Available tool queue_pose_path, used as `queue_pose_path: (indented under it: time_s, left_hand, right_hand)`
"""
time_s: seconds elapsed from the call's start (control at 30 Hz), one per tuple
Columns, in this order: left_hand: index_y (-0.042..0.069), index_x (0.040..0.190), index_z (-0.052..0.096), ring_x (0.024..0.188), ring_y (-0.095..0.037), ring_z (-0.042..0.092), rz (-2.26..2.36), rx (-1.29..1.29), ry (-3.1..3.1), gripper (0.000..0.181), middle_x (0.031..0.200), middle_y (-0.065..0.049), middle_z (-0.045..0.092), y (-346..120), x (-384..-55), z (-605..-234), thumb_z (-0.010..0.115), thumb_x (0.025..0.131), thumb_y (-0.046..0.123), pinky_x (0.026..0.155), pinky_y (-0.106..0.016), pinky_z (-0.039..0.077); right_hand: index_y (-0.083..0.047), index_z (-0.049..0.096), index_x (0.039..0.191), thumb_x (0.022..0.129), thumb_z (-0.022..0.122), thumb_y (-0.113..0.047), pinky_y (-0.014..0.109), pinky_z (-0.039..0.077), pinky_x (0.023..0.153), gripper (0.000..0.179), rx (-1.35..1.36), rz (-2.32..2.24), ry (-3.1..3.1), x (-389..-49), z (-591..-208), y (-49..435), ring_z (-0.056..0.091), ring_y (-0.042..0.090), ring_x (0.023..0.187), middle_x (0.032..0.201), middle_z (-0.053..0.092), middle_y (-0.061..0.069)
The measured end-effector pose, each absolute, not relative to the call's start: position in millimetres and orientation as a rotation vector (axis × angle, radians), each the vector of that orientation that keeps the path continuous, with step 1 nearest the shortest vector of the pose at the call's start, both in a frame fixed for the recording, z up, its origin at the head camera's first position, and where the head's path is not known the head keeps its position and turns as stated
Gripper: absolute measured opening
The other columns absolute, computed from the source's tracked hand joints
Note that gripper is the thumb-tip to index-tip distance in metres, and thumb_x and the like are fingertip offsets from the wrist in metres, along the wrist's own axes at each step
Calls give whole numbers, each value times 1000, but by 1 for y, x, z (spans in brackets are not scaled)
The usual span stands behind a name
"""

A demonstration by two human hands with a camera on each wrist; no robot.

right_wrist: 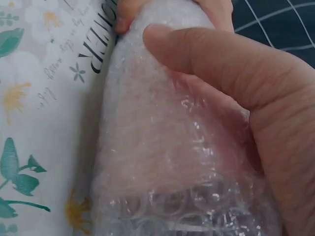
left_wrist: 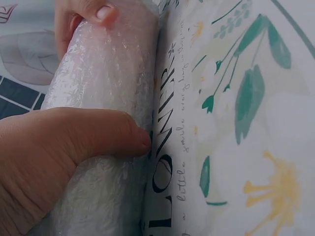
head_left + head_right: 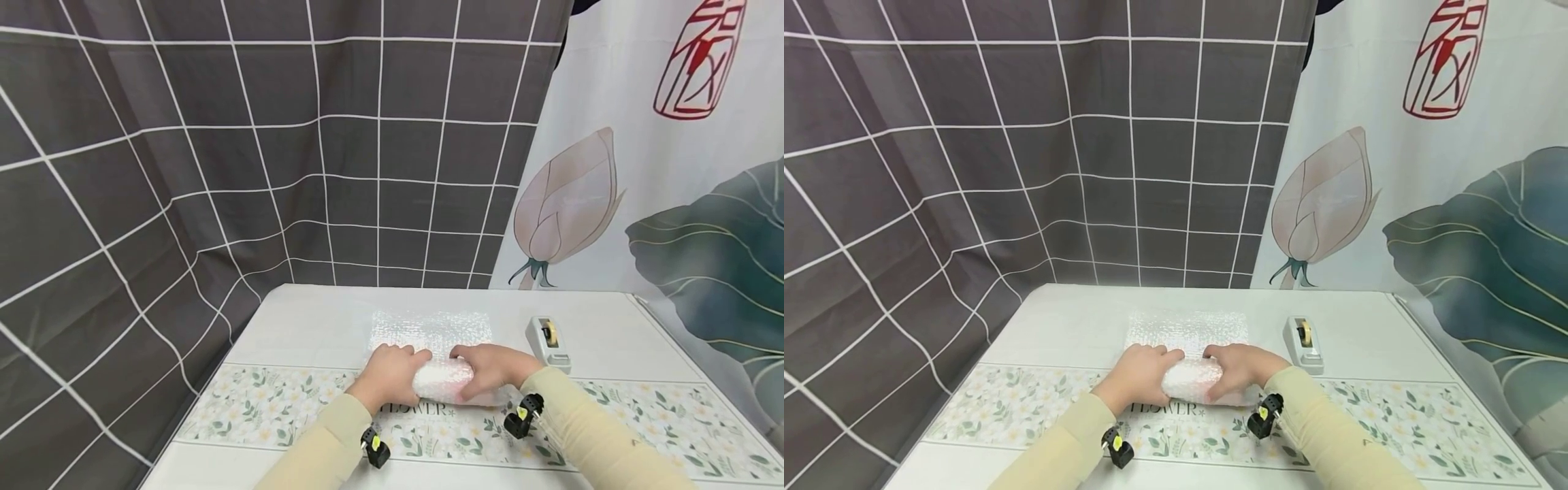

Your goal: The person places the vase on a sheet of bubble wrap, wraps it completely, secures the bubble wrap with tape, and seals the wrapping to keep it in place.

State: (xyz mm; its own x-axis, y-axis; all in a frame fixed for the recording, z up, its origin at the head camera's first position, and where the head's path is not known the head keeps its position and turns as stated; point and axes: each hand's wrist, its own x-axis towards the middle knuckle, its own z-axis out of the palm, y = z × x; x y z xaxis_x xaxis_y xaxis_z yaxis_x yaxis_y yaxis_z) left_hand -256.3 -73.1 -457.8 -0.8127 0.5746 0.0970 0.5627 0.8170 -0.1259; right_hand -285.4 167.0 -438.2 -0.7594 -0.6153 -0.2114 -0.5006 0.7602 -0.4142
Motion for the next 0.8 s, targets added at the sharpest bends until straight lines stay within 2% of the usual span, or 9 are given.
queue_pose_path:
  time_s: [0.1, 0.2, 0.4, 0.53, 0.7, 0.8]
  left_hand:
    - [30, 132, 58, 79, -15, 63, 123, -922, -2878, 77, 98, 6, 68, -73, -259, -457, 85, 62, 46, 70, -35, 51]
    - [30, 131, 59, 75, -13, 62, 90, -944, -2901, 77, 94, 7, 68, -73, -263, -455, 85, 60, 45, 68, -34, 51]
    - [30, 119, 63, 67, -7, 56, -42, -966, -2985, 68, 81, 14, 64, -74, -275, -450, 86, 56, 40, 64, -30, 49]
    - [30, 114, 63, 68, -9, 56, -126, -948, -3099, 63, 80, 15, 63, -75, -280, -443, 86, 56, 41, 67, -31, 49]
    - [30, 101, 62, 71, -10, 58, -364, -910, -3274, 51, 80, 15, 62, -77, -283, -434, 88, 58, 37, 68, -30, 48]
    - [30, 100, 62, 74, -9, 59, -475, -891, -3330, 49, 82, 15, 62, -77, -283, -432, 87, 59, 37, 70, -30, 48]
  right_hand:
    - [-13, 61, 122, 64, 82, -44, 47, 51, 89, 70, -877, -482, 2608, -288, -438, 168, 61, 21, 96, 106, 64, -1]
    - [-11, 65, 118, 65, 80, -48, 47, 51, 89, 66, -931, -430, 2639, -290, -435, 169, 59, 21, 96, 106, 59, 0]
    - [-12, 65, 121, 70, 76, -59, 42, 54, 82, 70, -1196, -256, 2884, -285, -432, 169, 60, 19, 91, 107, 60, 0]
    - [-10, 61, 124, 71, 79, -58, 42, 55, 79, 74, -1403, -162, 3033, -271, -433, 159, 62, 19, 88, 106, 63, 2]
    - [-8, 55, 130, 63, 85, -55, 46, 55, 80, 87, -1408, 39, 3121, -257, -442, 148, 63, 24, 93, 108, 62, 5]
    - [-9, 53, 131, 62, 86, -54, 47, 54, 82, 89, -1385, 140, 3149, -257, -451, 146, 63, 27, 95, 106, 62, 6]
